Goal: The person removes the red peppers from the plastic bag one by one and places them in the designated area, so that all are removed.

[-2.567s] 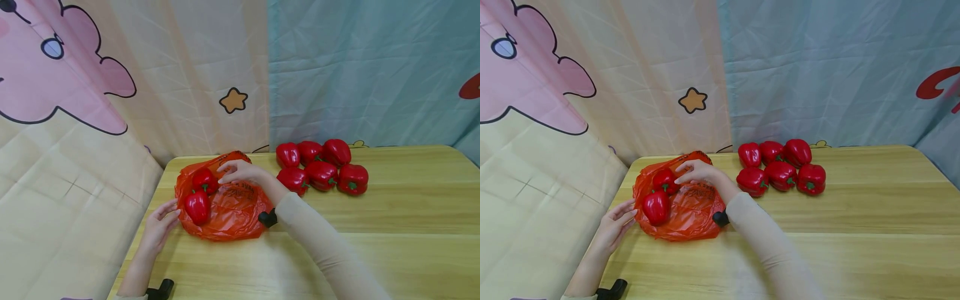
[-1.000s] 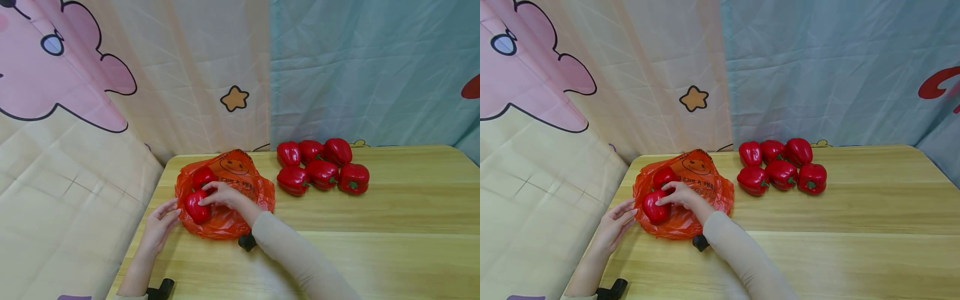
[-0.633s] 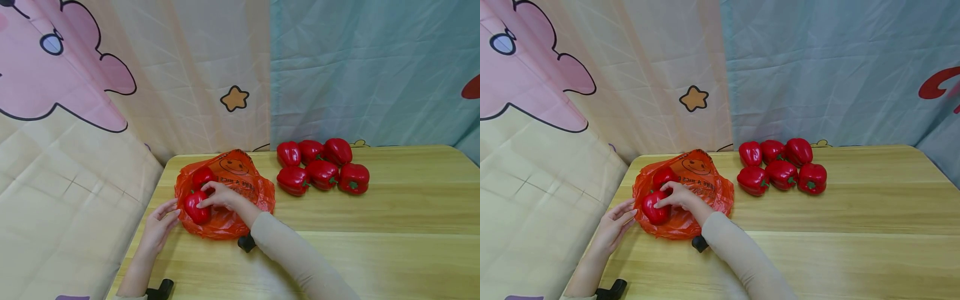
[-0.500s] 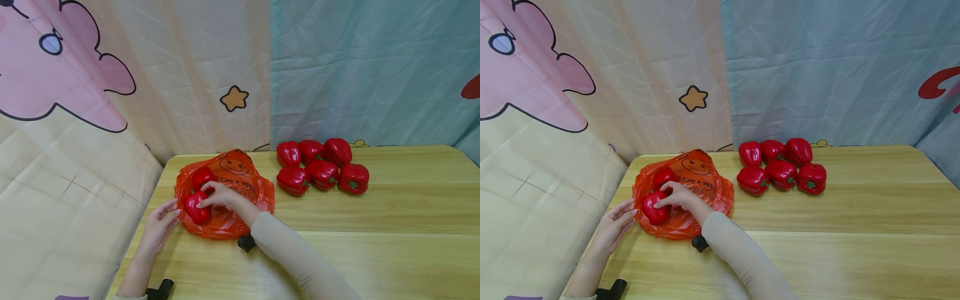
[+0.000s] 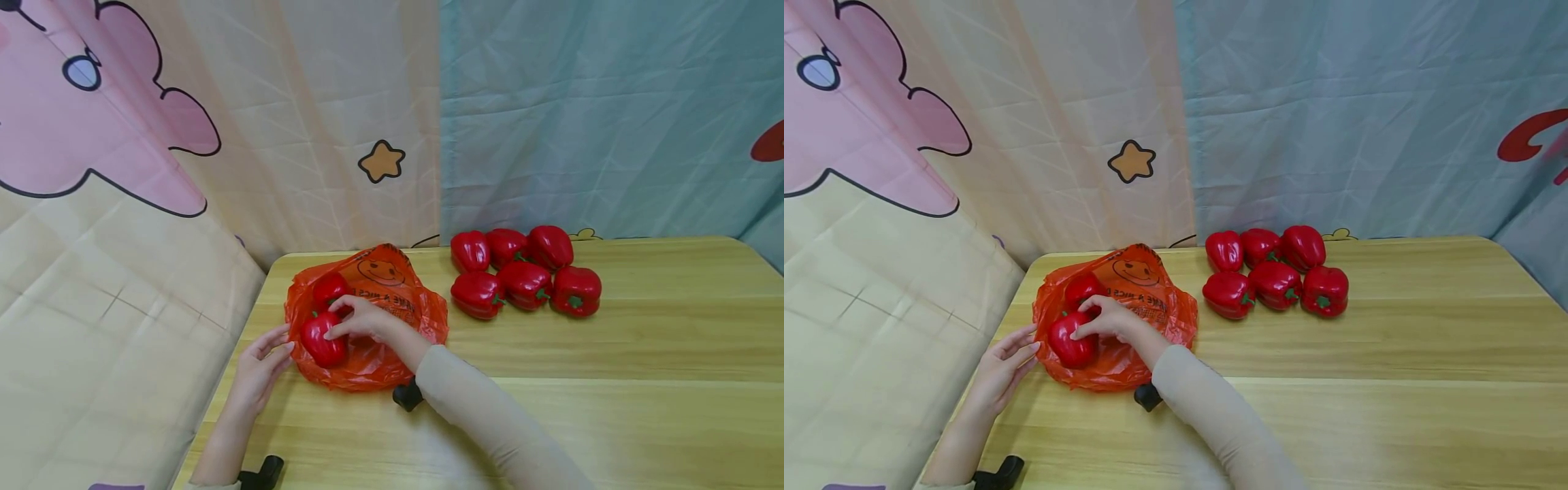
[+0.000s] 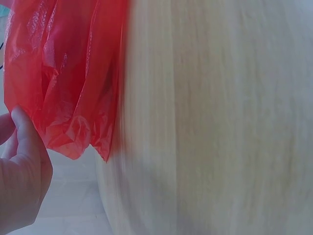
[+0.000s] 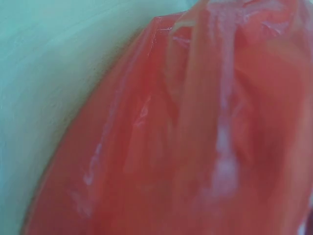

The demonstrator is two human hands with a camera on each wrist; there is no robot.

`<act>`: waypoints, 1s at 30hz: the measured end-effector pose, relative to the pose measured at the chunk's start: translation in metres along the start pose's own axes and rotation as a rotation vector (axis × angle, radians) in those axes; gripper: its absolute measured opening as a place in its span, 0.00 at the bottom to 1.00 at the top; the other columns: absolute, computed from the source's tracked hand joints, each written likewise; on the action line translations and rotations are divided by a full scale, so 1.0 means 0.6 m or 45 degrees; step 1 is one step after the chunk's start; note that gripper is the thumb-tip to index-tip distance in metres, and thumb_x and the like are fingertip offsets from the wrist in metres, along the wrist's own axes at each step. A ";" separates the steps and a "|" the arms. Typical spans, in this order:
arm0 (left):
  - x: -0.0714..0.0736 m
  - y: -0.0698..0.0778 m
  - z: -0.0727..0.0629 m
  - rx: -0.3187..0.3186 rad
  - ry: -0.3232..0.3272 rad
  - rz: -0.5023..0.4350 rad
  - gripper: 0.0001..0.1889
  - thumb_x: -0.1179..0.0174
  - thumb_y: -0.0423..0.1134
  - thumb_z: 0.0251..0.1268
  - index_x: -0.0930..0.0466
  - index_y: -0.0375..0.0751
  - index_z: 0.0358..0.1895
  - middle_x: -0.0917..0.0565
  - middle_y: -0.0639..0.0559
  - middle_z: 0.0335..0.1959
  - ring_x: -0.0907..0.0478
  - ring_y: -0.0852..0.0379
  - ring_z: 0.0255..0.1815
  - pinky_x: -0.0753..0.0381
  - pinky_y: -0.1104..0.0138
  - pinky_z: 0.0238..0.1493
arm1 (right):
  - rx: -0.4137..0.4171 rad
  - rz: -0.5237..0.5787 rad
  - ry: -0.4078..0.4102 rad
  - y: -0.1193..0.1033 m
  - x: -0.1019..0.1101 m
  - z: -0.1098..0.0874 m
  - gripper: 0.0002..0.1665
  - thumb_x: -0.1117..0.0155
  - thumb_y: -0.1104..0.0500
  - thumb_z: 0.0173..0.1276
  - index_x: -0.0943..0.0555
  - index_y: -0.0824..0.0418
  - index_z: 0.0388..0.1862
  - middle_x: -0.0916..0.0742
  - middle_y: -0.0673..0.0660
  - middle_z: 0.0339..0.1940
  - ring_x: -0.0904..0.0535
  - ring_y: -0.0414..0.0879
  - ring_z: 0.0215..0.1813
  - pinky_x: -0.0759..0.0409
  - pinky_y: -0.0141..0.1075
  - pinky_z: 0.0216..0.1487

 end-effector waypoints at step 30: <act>0.002 0.000 0.000 -0.015 -0.027 -0.009 0.17 0.43 0.27 0.62 0.18 0.58 0.43 0.23 0.58 0.37 0.22 0.65 0.35 0.20 0.74 0.40 | 0.021 0.070 -0.042 -0.023 0.047 -0.040 0.26 0.29 0.63 0.55 0.27 0.58 0.52 0.23 0.60 0.49 0.26 0.52 0.49 0.21 0.46 0.49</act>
Point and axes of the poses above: each hand's wrist, its own z-axis towards the middle knuckle, its own x-axis out of the back of the hand, y = z × x, the point moved 3 cm from there along z, towards the middle knuckle
